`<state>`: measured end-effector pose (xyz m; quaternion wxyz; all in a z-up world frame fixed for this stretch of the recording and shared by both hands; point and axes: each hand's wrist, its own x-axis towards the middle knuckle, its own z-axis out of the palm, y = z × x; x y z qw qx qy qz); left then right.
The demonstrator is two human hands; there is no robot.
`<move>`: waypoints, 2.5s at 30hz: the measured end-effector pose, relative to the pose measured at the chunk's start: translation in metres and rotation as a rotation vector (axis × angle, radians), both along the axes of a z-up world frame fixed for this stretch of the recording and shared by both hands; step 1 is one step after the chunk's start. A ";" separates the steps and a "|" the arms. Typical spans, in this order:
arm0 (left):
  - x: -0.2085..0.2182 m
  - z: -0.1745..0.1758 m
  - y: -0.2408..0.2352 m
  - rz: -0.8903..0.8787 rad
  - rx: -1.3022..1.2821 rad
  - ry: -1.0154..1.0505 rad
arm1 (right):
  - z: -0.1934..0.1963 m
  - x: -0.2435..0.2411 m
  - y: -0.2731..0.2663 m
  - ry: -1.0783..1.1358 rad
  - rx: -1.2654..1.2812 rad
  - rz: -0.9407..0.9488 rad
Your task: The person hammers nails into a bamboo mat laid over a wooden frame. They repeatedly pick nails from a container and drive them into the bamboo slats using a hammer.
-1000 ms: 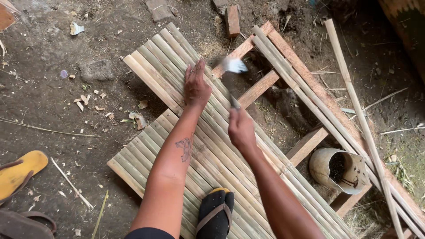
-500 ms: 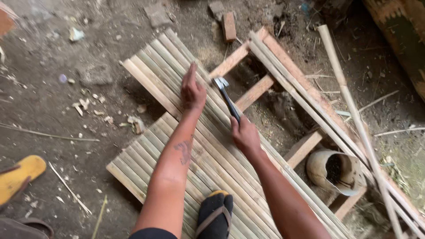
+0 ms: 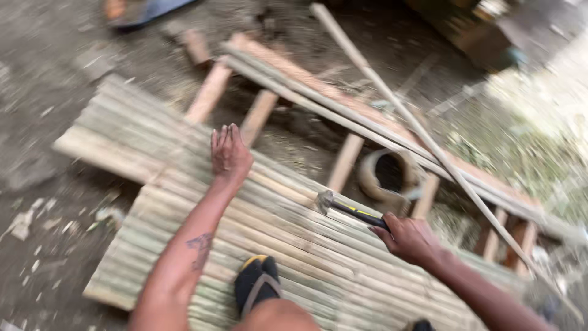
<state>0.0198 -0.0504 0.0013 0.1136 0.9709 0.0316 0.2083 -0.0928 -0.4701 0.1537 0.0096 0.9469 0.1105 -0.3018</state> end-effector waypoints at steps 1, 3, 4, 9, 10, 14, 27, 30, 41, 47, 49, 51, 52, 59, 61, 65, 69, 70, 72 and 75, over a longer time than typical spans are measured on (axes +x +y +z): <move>0.007 0.017 -0.030 -0.159 -0.027 0.205 | 0.011 -0.015 -0.024 0.039 -0.049 0.003; 0.021 0.057 -0.087 -0.458 -0.035 0.615 | 0.034 -0.041 -0.070 0.038 -0.032 0.004; 0.026 0.077 -0.121 -0.635 0.030 0.589 | 0.043 -0.052 -0.090 0.033 -0.021 0.011; 0.015 0.111 -0.278 -1.254 0.434 0.719 | 0.035 -0.100 -0.174 0.090 -0.055 -0.103; 0.018 0.105 -0.307 -1.318 0.510 0.727 | 0.022 -0.108 -0.188 0.075 -0.022 -0.118; 0.039 0.048 -0.413 -0.980 0.339 0.829 | -0.038 -0.125 -0.229 -0.138 0.305 -0.064; 0.044 -0.071 -0.438 -0.291 -0.074 0.970 | -0.100 -0.071 -0.292 -0.201 0.497 -0.349; 0.060 -0.101 -0.444 -0.482 0.103 0.976 | -0.091 -0.048 -0.302 -0.172 0.448 -0.268; 0.049 -0.096 -0.428 -0.253 -0.062 0.992 | -0.145 0.014 -0.383 -0.378 0.113 -0.209; 0.041 -0.080 -0.445 -0.235 -0.098 1.012 | -0.174 0.040 -0.389 -0.422 0.456 -0.743; 0.038 -0.074 -0.454 -0.249 -0.099 0.969 | -0.167 0.045 -0.393 -0.382 0.607 -0.771; 0.032 -0.064 -0.450 -0.260 -0.116 0.931 | -0.160 0.054 -0.393 -0.403 0.612 -0.686; 0.030 -0.059 -0.449 -0.271 -0.133 0.918 | -0.157 0.060 -0.389 -0.408 0.619 -0.643; 0.022 -0.008 -0.477 -0.068 -0.098 0.937 | -0.155 0.095 -0.386 -0.297 0.631 -0.563; 0.016 0.007 -0.474 -0.110 -0.046 0.865 | -0.162 0.103 -0.383 -0.277 0.565 -0.545; 0.001 0.024 -0.466 -0.228 -0.086 0.568 | -0.177 0.119 -0.387 -0.621 0.458 -0.414; -0.013 0.035 -0.456 -0.213 -0.200 0.522 | -0.185 0.124 -0.389 -0.453 0.283 -0.440; -0.017 0.039 -0.453 -0.237 -0.216 0.457 | -0.184 0.123 -0.385 -0.446 0.268 -0.442; -0.022 0.045 -0.451 -0.274 -0.239 0.382 | -0.177 0.114 -0.383 -0.600 0.323 -0.442; -0.027 0.058 -0.453 -0.266 -0.307 0.428 | -0.155 0.103 -0.380 -0.890 0.491 -0.407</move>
